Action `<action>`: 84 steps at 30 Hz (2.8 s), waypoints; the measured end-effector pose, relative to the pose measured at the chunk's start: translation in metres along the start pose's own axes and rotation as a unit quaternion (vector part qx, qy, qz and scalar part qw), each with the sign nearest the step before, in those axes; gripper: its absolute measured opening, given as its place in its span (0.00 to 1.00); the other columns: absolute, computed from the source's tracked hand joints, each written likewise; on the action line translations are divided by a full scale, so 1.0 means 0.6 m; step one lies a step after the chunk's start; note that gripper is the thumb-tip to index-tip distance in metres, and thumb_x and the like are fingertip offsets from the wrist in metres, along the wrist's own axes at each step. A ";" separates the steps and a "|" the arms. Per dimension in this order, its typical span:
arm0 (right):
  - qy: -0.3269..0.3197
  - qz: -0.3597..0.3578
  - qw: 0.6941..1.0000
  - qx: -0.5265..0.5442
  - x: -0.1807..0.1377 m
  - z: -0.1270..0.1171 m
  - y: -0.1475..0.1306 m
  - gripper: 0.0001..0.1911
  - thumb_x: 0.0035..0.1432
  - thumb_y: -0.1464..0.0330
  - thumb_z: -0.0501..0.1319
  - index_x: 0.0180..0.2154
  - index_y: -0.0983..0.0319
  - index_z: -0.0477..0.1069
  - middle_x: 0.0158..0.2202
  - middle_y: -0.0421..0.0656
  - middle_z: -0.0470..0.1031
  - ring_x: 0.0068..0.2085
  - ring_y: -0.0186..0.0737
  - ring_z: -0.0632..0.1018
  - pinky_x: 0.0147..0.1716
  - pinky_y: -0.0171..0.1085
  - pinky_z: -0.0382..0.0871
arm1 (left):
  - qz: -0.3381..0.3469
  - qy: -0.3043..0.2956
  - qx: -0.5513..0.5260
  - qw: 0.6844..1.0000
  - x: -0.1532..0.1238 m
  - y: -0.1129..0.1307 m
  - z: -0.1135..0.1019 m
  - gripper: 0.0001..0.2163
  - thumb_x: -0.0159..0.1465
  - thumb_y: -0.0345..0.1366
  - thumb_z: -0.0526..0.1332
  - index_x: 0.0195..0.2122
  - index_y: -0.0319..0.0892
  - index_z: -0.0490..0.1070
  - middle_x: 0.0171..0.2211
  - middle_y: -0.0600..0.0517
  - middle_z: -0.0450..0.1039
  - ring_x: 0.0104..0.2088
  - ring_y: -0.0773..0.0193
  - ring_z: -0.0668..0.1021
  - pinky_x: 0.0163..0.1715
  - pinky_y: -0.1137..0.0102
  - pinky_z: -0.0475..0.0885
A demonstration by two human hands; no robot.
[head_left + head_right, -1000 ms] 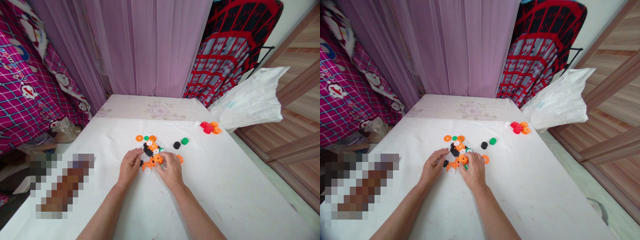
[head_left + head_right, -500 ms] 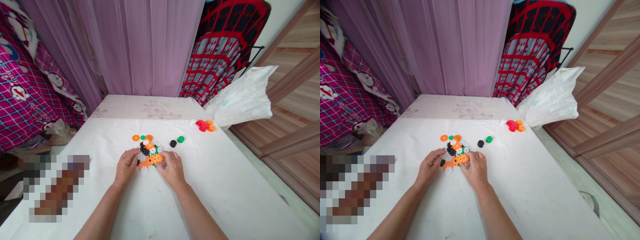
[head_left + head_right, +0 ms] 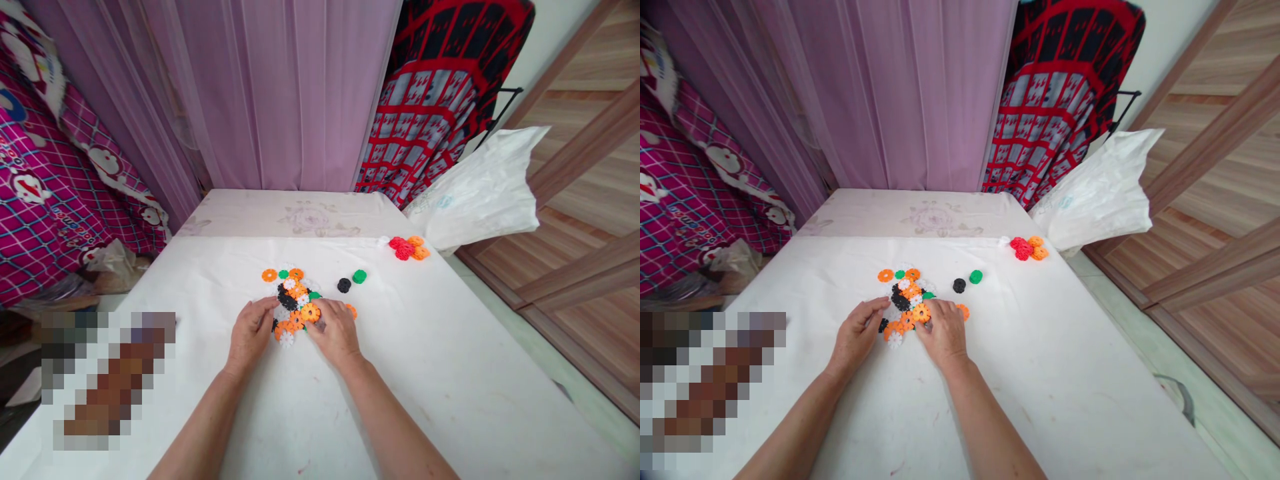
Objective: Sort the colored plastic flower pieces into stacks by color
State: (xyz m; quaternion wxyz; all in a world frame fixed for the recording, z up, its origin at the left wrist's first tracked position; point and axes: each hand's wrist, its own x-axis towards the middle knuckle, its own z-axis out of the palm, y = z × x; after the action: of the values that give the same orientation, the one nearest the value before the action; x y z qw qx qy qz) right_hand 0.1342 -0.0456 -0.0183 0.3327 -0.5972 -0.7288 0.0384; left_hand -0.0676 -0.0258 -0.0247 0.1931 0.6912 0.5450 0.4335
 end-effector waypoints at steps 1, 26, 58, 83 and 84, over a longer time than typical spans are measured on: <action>-0.007 -0.004 1.000 -0.005 0.002 0.001 -0.001 0.16 0.54 0.70 0.62 0.46 0.58 0.72 0.45 0.44 0.77 0.45 0.45 0.72 0.45 0.43 0.63 | 0.000 -0.001 0.000 1.000 0.000 0.001 0.000 0.12 0.65 0.36 0.54 0.42 0.50 0.77 0.45 0.51 0.80 0.46 0.60 0.80 0.57 0.53 0.68; -0.009 0.011 0.999 0.046 -0.014 -0.059 0.005 0.06 0.57 0.71 0.59 0.30 0.57 0.73 0.28 0.36 0.76 0.27 0.32 0.73 0.31 0.31 0.63 | -0.012 -0.001 -0.005 1.000 -0.003 0.006 -0.001 0.12 0.65 0.37 0.53 0.42 0.50 0.77 0.43 0.53 0.81 0.44 0.61 0.80 0.60 0.54 0.65; 0.035 0.133 0.986 0.089 0.001 -0.068 0.069 0.14 0.50 0.61 0.63 0.40 0.57 0.71 0.40 0.42 0.75 0.36 0.39 0.76 0.37 0.39 0.70 | 0.092 -0.172 0.272 0.942 -0.017 0.016 0.015 0.40 0.60 0.62 0.55 0.67 0.44 0.53 0.68 0.40 0.53 0.68 0.45 0.57 0.65 0.47 0.49; -0.013 0.058 0.998 -0.005 0.013 -0.050 0.115 0.11 0.49 0.72 0.60 0.36 0.58 0.76 0.40 0.43 0.76 0.42 0.42 0.74 0.45 0.39 0.67 | 0.013 -0.003 0.072 0.997 0.003 -0.011 0.007 0.18 0.65 0.45 0.54 0.51 0.45 0.74 0.56 0.46 0.72 0.56 0.55 0.74 0.58 0.55 0.69; -0.012 0.055 0.998 -0.002 0.014 -0.048 0.117 0.11 0.50 0.71 0.61 0.37 0.58 0.76 0.40 0.43 0.76 0.43 0.43 0.74 0.45 0.40 0.67 | 0.009 0.003 0.066 0.998 0.004 -0.012 0.006 0.18 0.65 0.45 0.54 0.50 0.45 0.74 0.56 0.46 0.73 0.56 0.55 0.75 0.58 0.55 0.69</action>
State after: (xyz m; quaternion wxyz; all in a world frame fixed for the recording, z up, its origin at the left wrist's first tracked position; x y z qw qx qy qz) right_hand 0.2084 -0.0278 -0.0239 0.3203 -0.6361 -0.6992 0.0625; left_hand -0.0690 -0.0207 -0.0313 0.1415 0.7058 0.5672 0.4001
